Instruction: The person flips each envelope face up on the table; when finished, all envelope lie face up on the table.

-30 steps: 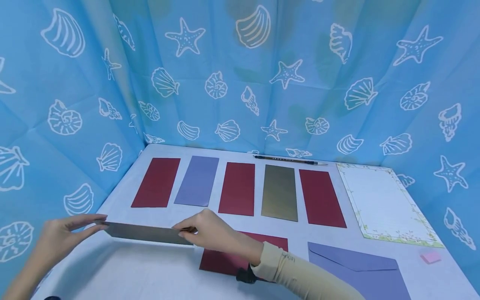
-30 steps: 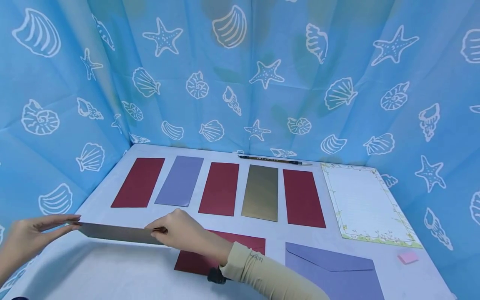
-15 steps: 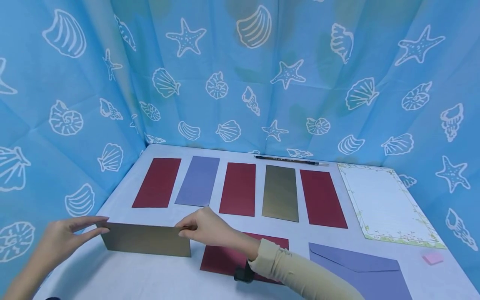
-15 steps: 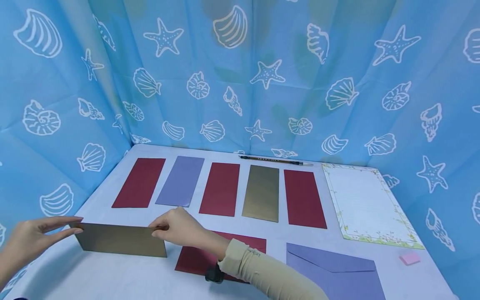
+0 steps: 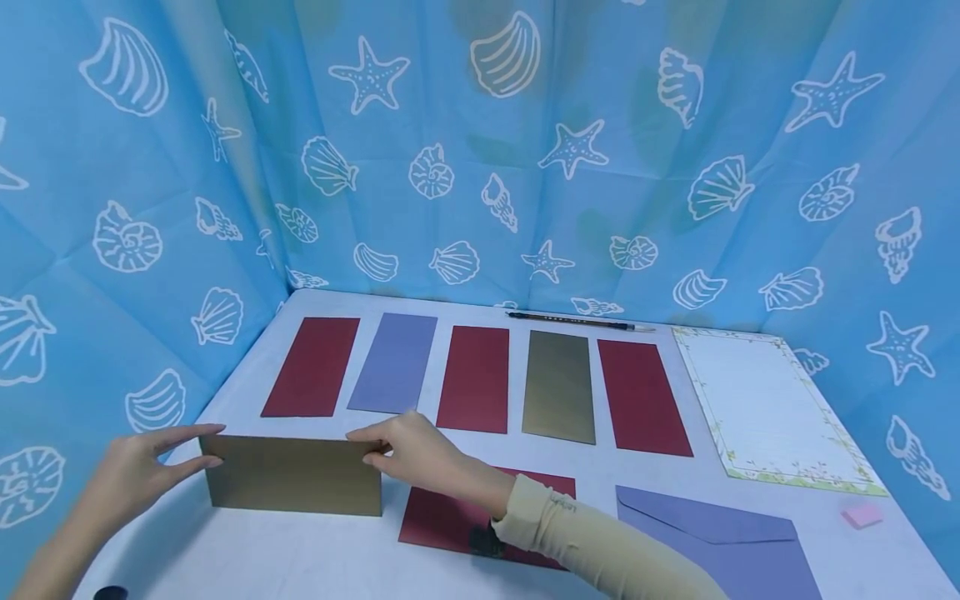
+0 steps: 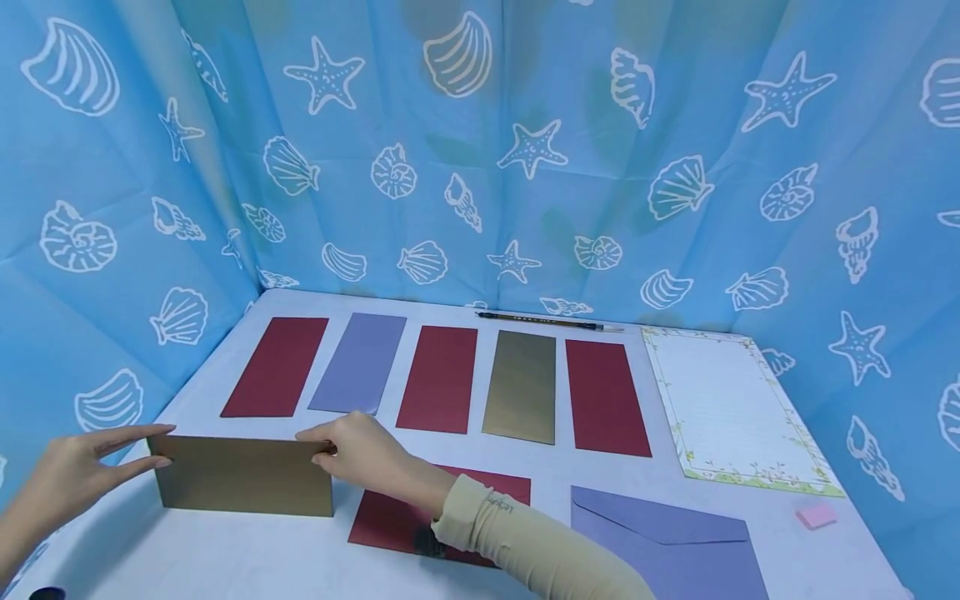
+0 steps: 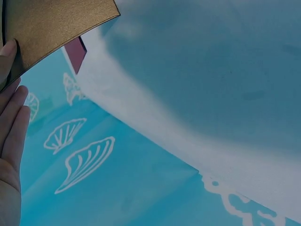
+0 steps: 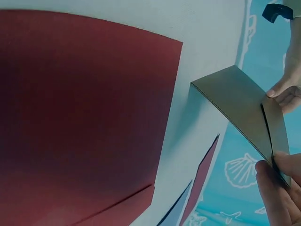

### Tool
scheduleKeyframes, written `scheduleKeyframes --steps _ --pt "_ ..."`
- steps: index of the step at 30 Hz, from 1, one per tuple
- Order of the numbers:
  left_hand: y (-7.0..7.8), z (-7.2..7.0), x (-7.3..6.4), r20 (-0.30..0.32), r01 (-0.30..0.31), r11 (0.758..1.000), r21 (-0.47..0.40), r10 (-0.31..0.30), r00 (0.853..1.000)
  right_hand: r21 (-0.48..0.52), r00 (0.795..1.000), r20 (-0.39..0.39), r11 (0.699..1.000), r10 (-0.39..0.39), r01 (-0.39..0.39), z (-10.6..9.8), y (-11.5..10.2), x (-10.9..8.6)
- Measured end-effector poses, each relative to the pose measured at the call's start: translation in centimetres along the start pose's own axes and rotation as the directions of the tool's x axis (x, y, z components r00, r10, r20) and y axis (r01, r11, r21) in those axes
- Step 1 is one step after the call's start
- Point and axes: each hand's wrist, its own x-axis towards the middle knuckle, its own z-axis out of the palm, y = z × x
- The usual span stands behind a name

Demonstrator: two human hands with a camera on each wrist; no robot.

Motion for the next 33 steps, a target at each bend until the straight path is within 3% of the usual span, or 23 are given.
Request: scheduleKeyframes --steps 10,15,23,33 --pt "-0.1 0.7 1.1 0.074 -0.009 0.999 0.039 0.006 0.997 -0.002 0.999 0.006 0.999 0.053 -0.053 0.3 0.9 0.7" --pt "-0.3 1.0 1.7 0.118 -0.037 0.999 0.015 0.035 0.992 0.012 0.998 0.033 0.998 0.058 -0.058 0.6 1.3 1.0" --pt "-0.6 1.6 2.2 0.236 0.011 1.0 -0.021 -0.006 0.972 -0.004 0.997 0.053 0.998 0.06 -0.06 0.9 1.9 1.3" --pt "-1.3 2.2 2.7 0.327 0.03 0.997 -0.066 -0.007 0.945 -0.081 0.992 0.105 0.995 0.074 -0.065 1.3 2.7 1.7"
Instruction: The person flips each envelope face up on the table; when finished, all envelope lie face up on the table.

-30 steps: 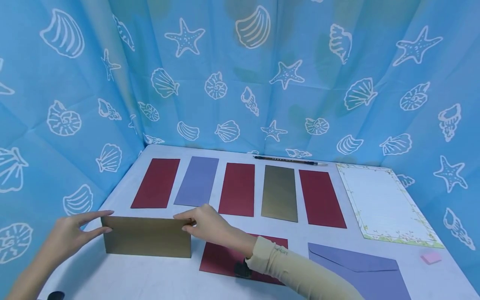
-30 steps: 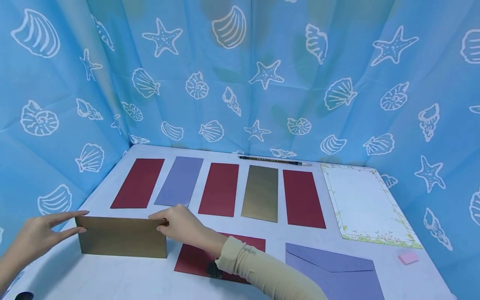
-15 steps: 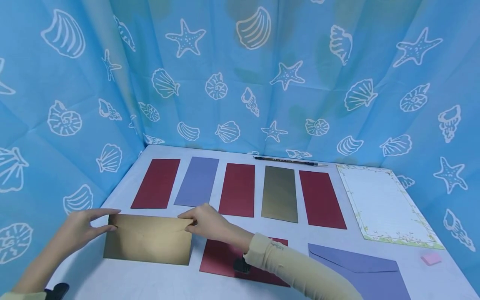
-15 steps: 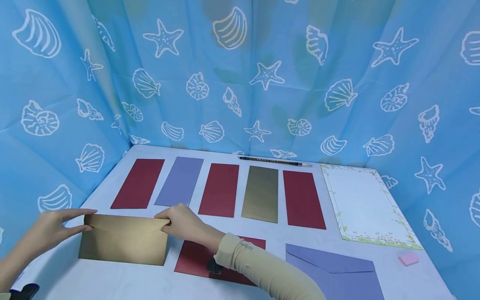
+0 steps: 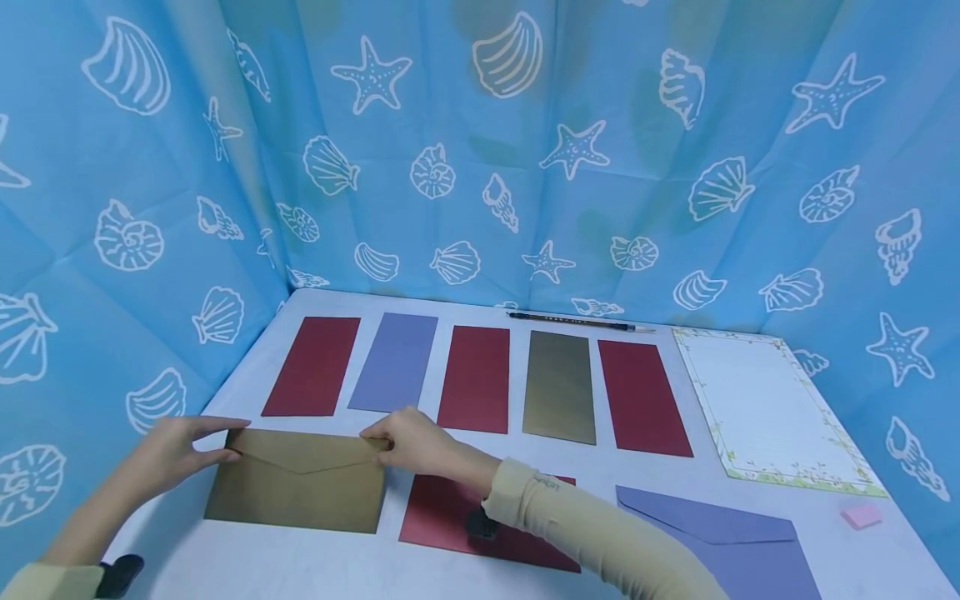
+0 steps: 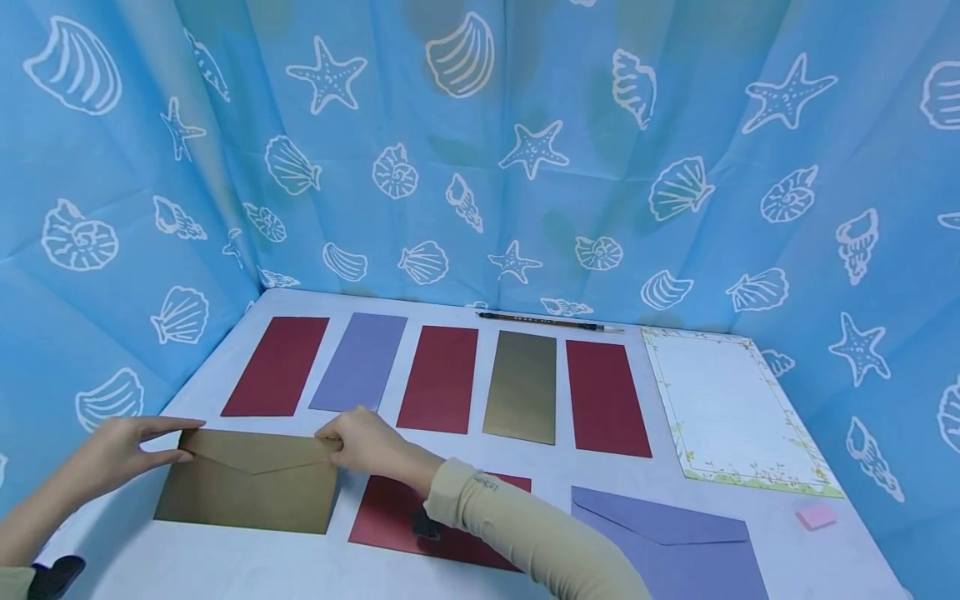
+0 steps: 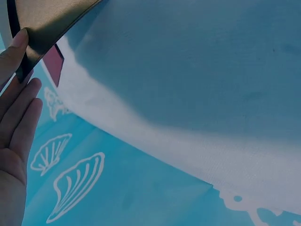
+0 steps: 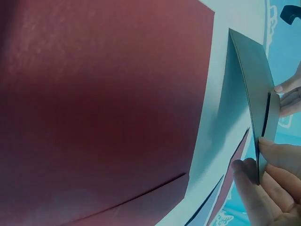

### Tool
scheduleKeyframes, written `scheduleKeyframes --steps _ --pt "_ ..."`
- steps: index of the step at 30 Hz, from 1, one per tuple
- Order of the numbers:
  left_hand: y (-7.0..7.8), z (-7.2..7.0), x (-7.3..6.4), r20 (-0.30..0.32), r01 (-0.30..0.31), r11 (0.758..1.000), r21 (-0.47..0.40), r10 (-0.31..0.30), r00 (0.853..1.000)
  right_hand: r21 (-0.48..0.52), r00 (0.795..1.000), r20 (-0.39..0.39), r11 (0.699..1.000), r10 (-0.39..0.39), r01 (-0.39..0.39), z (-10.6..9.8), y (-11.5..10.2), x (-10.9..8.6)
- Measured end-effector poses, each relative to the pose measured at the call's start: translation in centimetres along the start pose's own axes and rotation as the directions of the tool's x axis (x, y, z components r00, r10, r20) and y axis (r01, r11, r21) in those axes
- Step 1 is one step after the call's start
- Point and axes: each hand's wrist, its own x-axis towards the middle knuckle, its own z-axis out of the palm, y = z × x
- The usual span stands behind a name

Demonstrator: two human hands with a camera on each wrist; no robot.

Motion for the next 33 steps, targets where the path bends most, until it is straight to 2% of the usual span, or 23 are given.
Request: scheduleKeyframes --steps 9,17,24,33 --pt "-0.5 1.1 0.6 0.082 0.041 0.998 -0.049 -0.037 0.996 -0.064 0.998 0.065 0.998 0.025 -0.021 0.5 0.2 0.3" --pt "-0.9 1.6 1.0 0.142 0.086 0.993 -0.085 -0.074 0.987 -0.11 0.998 0.069 0.994 0.01 -0.003 0.7 0.1 0.2" --pt "-1.2 1.8 0.9 0.151 0.119 0.987 -0.112 -0.101 0.983 -0.09 0.998 0.062 0.996 0.007 -0.002 1.0 0.3 0.2" --pt "-1.5 2.1 0.7 0.132 0.113 0.99 -0.089 -0.1 0.986 -0.039 0.995 0.103 0.999 0.015 -0.011 0.6 1.0 -0.3"
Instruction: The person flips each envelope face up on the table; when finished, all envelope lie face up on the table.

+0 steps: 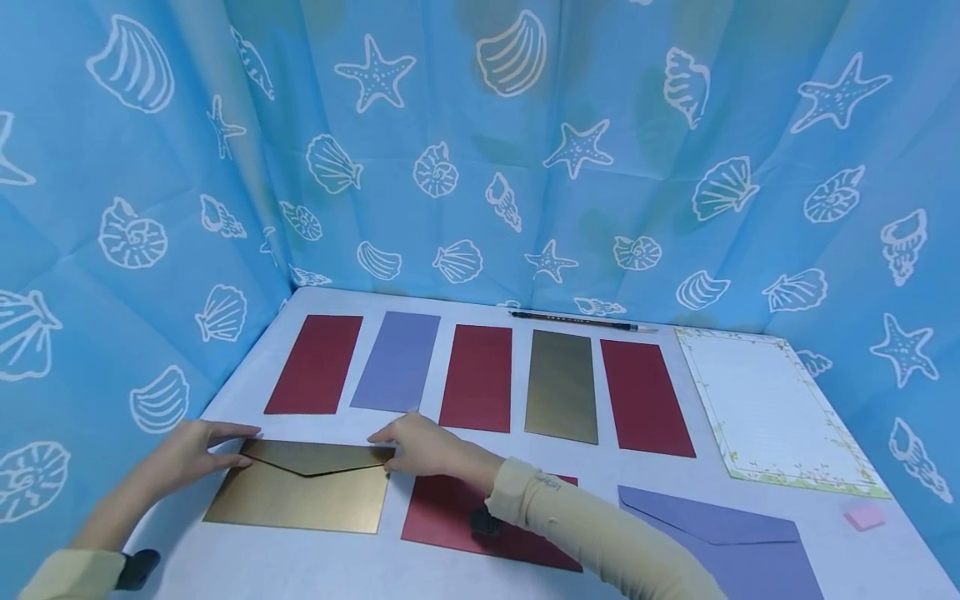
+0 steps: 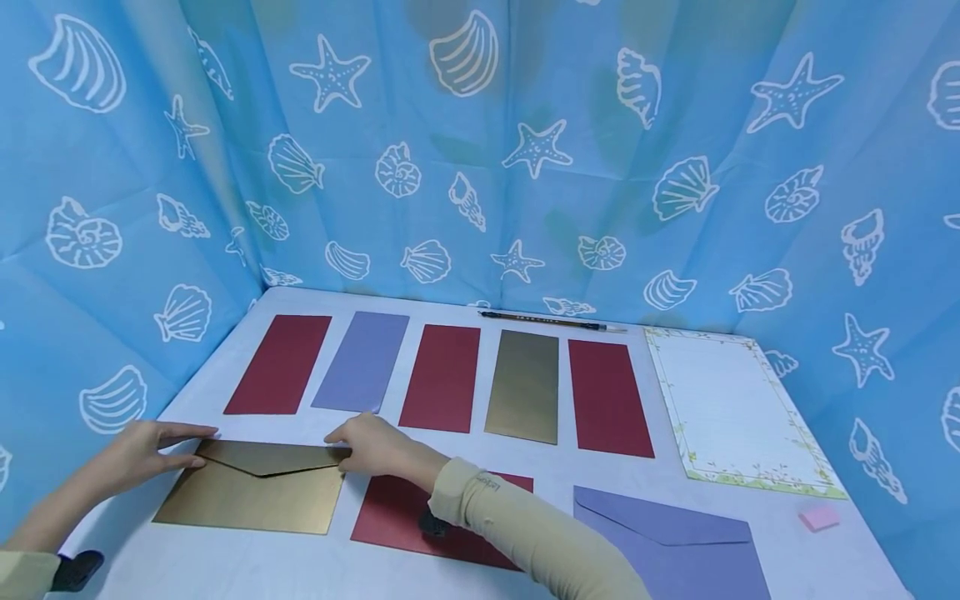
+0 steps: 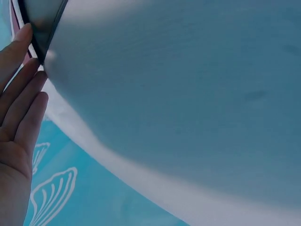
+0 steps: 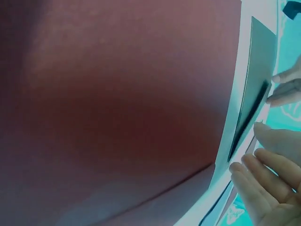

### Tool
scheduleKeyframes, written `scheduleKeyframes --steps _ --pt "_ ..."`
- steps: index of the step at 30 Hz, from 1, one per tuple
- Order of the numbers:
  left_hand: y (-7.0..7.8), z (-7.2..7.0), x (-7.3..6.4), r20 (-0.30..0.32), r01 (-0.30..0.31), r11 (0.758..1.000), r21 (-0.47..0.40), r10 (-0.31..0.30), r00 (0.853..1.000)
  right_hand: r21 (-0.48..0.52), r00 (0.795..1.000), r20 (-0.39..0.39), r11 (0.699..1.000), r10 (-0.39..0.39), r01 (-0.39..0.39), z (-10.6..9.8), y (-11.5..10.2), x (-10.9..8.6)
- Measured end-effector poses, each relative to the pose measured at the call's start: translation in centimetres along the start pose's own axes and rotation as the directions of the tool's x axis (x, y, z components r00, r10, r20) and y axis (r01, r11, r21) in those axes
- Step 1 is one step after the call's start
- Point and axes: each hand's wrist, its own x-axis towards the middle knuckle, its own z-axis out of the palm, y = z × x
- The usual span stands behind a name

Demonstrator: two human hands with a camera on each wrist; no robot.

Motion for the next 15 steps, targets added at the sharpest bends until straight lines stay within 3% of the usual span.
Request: scheduleKeyframes --steps 7,11,15 --pt "1.1 -0.3 -1.4 -0.056 0.009 0.999 0.052 -0.006 0.998 0.052 1.0 0.021 0.998 -0.023 0.021 -1.2 0.4 -1.3" --pt "2.1 -0.5 -2.9 -0.041 0.047 0.997 0.057 -0.045 0.998 0.067 0.997 0.056 0.997 -0.053 0.049 -1.6 0.5 -2.1" --pt "2.9 -0.1 -4.4 0.009 0.045 0.996 0.077 -0.046 0.999 0.026 0.988 0.099 0.993 -0.116 0.114 -1.4 0.2 -2.9"
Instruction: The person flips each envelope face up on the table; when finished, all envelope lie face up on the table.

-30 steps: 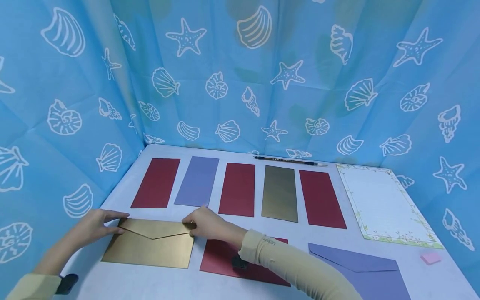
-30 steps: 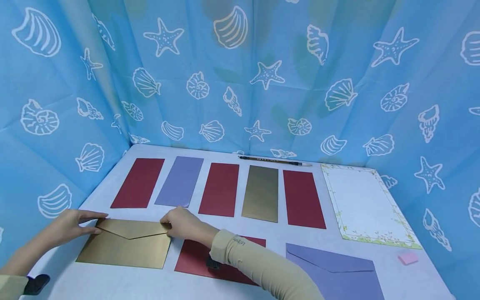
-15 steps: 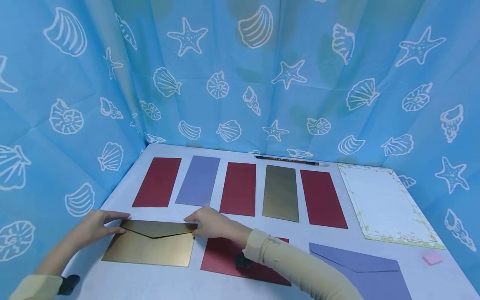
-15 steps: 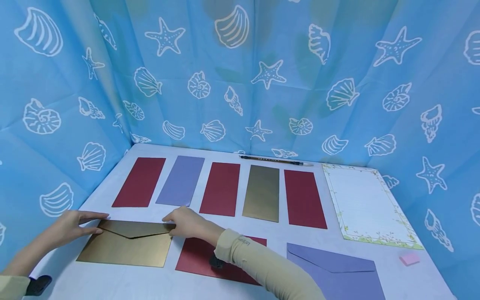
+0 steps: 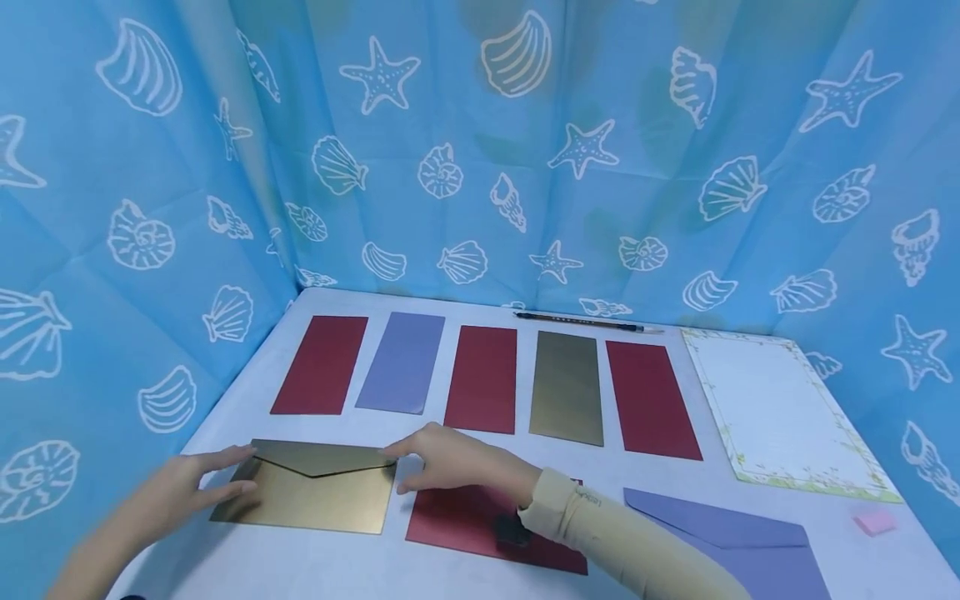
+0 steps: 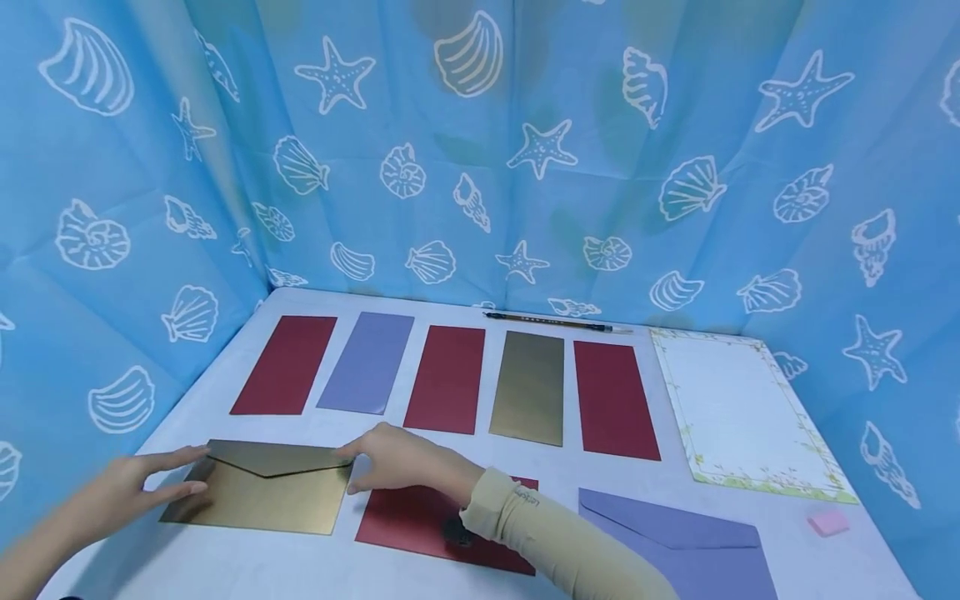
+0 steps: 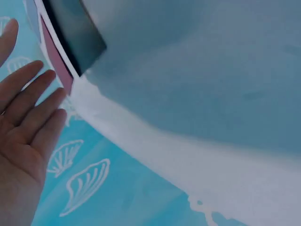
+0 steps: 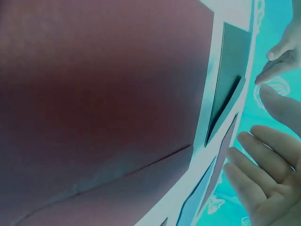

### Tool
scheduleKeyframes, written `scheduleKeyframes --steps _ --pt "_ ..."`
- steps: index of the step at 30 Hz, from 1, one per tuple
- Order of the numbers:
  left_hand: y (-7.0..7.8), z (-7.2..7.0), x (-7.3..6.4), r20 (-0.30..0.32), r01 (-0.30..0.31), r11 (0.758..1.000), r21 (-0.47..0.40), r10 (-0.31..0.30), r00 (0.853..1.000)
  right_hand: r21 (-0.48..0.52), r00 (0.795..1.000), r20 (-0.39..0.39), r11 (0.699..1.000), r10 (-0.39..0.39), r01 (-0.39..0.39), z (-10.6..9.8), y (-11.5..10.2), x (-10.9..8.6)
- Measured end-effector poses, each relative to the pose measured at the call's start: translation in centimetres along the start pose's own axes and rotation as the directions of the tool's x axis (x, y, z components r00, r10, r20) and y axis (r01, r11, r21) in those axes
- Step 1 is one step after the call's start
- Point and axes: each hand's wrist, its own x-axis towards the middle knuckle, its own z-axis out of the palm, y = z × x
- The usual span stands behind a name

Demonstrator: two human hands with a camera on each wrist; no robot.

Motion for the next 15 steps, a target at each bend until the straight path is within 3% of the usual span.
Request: scheduleKeyframes --steps 5,10,15 --pt "0.9 1.0 -1.3 0.054 -0.036 0.999 -0.023 0.037 0.998 -0.097 0.995 0.069 0.992 -0.068 0.074 0.5 -0.9 -0.2" --pt "1.3 2.1 -1.5 0.02 -0.123 0.992 -0.008 0.123 0.992 -0.15 0.989 0.132 0.985 -0.065 0.084 1.0 -1.4 0.0" --pt "1.4 2.3 -1.4 0.015 -0.134 0.991 -0.006 0.134 0.991 -0.201 0.986 0.161 0.976 -0.047 0.08 1.3 -1.6 0.0"
